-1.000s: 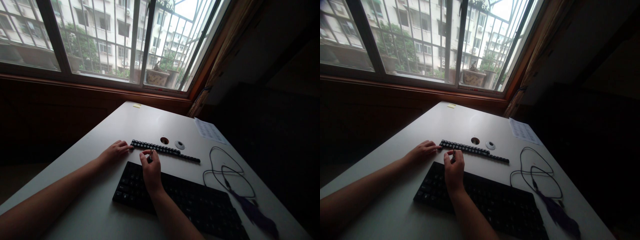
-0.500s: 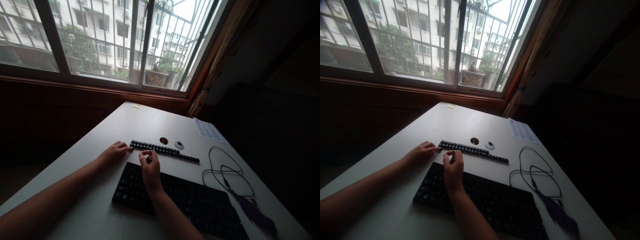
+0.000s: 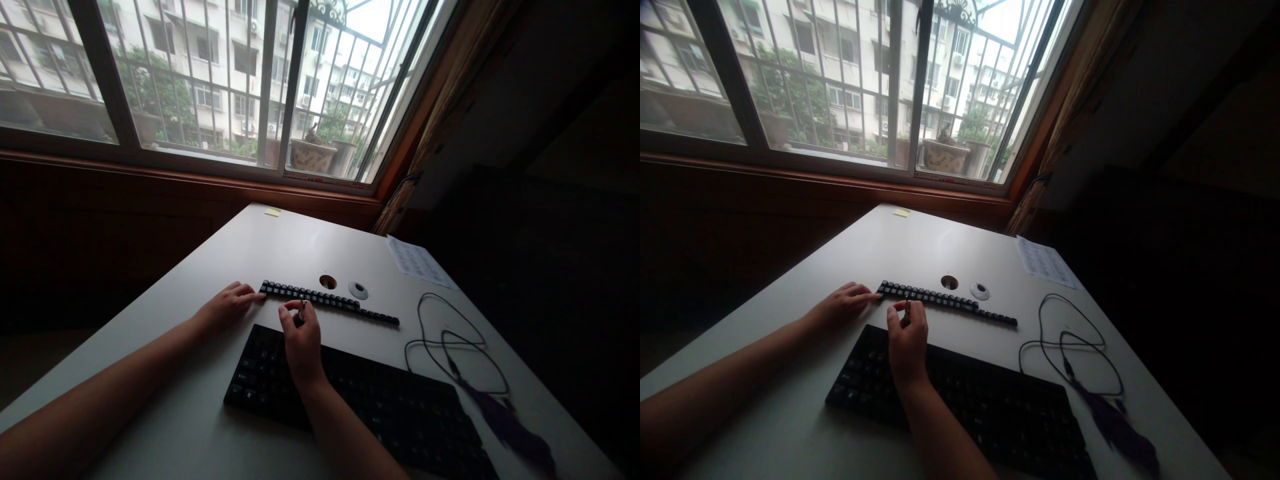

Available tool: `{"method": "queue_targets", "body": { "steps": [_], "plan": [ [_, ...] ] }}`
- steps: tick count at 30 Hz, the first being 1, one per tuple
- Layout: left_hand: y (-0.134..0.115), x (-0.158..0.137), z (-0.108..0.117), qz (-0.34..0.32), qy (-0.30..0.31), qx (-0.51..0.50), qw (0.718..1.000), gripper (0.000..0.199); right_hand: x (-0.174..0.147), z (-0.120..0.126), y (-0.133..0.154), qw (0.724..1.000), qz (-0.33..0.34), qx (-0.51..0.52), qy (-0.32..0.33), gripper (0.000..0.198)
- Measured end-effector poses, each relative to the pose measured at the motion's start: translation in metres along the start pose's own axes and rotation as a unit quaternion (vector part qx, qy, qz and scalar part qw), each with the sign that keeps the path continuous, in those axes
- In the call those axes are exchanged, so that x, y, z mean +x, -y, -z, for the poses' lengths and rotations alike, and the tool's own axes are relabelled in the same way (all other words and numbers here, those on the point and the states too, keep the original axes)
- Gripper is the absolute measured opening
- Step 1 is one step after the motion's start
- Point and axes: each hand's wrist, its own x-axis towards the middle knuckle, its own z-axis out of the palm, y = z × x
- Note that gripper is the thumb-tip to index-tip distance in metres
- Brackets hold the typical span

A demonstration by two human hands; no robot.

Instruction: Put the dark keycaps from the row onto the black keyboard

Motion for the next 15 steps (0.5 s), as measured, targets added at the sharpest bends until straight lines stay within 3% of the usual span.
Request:
{"method": "queue_targets", "body": {
  "steps": [6, 15],
  "plan": [
    [0.0007, -0.0001, -0.0027, 0.006, 0.001, 0.005, 1.000, 0.043, 0.0005, 0.0000, 0.0000, 1.000, 0.003, 0.008, -0.004, 0.015],
    [-0.0028, 0.0003, 0.0022, 0.081, -0.014, -0.027, 0.996, 0.040, 0.0007, -0.0006, -0.0022, 0.999, 0.007, 0.035, -0.010, 0.021]
  ]
}}
